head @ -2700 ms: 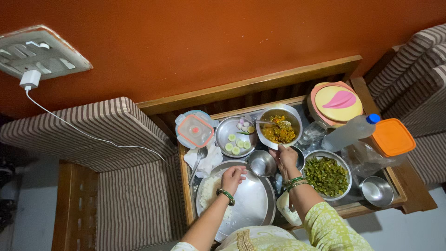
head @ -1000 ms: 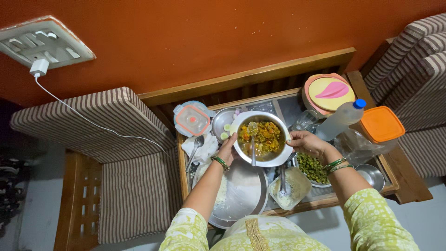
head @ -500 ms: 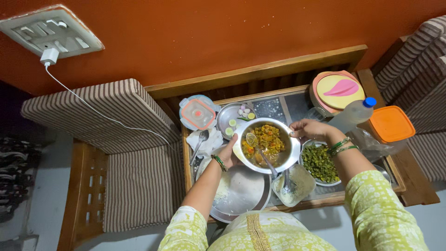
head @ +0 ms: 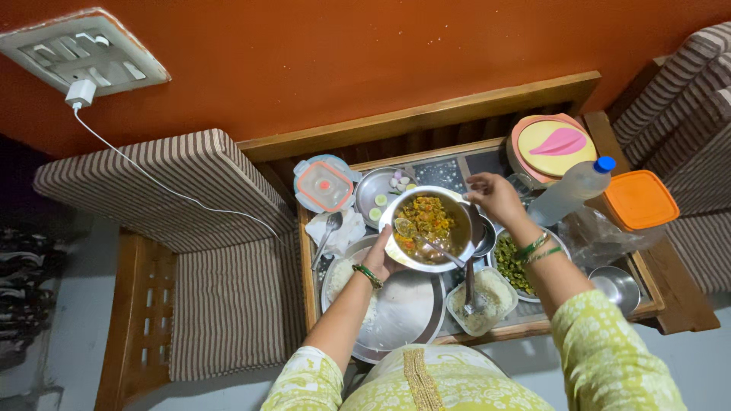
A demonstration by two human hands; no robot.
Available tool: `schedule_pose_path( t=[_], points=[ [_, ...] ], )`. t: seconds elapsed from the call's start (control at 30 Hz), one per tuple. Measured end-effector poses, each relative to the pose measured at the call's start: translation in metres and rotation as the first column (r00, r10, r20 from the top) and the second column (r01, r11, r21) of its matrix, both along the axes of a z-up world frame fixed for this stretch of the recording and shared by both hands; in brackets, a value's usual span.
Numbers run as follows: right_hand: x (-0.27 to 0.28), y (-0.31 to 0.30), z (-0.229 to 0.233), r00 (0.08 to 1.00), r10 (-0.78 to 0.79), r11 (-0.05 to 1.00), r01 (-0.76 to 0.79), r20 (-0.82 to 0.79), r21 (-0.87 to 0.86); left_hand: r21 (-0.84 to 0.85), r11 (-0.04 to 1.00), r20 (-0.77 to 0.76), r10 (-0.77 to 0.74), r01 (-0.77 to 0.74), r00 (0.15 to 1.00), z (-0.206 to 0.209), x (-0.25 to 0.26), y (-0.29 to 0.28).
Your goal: The person organizes various food items onto a tray, transferring cooked vegetables and grains from containers into bowls and arranging sides like sliced cucumbers and onions.
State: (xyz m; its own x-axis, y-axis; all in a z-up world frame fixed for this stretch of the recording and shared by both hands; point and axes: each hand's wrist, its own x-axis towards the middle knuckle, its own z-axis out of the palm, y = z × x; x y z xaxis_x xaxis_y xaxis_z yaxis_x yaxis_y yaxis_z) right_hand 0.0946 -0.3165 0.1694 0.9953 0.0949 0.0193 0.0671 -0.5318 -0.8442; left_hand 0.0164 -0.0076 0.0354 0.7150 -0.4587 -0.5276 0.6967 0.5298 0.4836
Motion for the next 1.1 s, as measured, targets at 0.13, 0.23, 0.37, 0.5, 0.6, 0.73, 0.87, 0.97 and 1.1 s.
schedule_pose_path(
  t=[0.13, 0.23, 0.37, 0.5, 0.6, 0.73, 0.87, 0.97, 1.1],
  points=[
    [-0.052, 0.023, 0.029, 0.945, -0.325, 0.927, 0.323, 0.019, -0.190, 0.069, 0.995, 0.006, 0.070, -0.070, 0.998, -0.005, -0.008, -0.008],
    [-0.084, 0.043, 0.037, 0.950, -0.272, 0.962, 0.268, -0.154, -0.049, 0.074, 0.992, -0.016, 0.105, -0.103, 0.994, -0.001, -0.014, -0.010],
    [-0.097, 0.063, 0.040, 0.997, 0.054, 0.910, -0.023, 0.062, -0.413, 0.081, 0.986, 0.059, 0.140, -0.144, 0.988, 0.008, -0.018, -0.014],
    [-0.097, 0.071, 0.035, 0.982, 0.188, 0.850, -0.151, 0.022, -0.504, 0.048, 0.985, 0.090, 0.164, -0.168, 0.982, 0.014, -0.022, -0.017],
    [-0.095, 0.070, 0.026, 0.988, 0.157, 0.872, -0.142, -0.007, -0.469, 0.040, 0.985, 0.103, 0.165, -0.170, 0.981, 0.015, -0.024, -0.019],
    [-0.095, 0.064, 0.023, 0.978, 0.207, 0.917, -0.190, 0.012, -0.350, 0.046, 0.984, 0.111, 0.168, -0.174, 0.980, 0.012, -0.026, -0.020],
    [-0.101, 0.060, 0.041, 0.988, 0.156, 0.945, -0.153, -0.013, -0.289, 0.066, 0.984, 0.109, 0.159, -0.167, 0.981, 0.009, -0.026, -0.021],
    [-0.111, 0.053, 0.061, 0.977, 0.201, 0.899, -0.154, 0.073, -0.410, 0.077, 0.984, 0.129, 0.150, -0.160, 0.980, 0.005, -0.026, -0.022],
    [-0.110, 0.045, 0.070, 0.938, 0.304, 0.746, -0.125, 0.167, -0.654, 0.080, 0.983, 0.113, 0.157, -0.166, 0.981, 0.004, -0.024, -0.025]
  ],
)
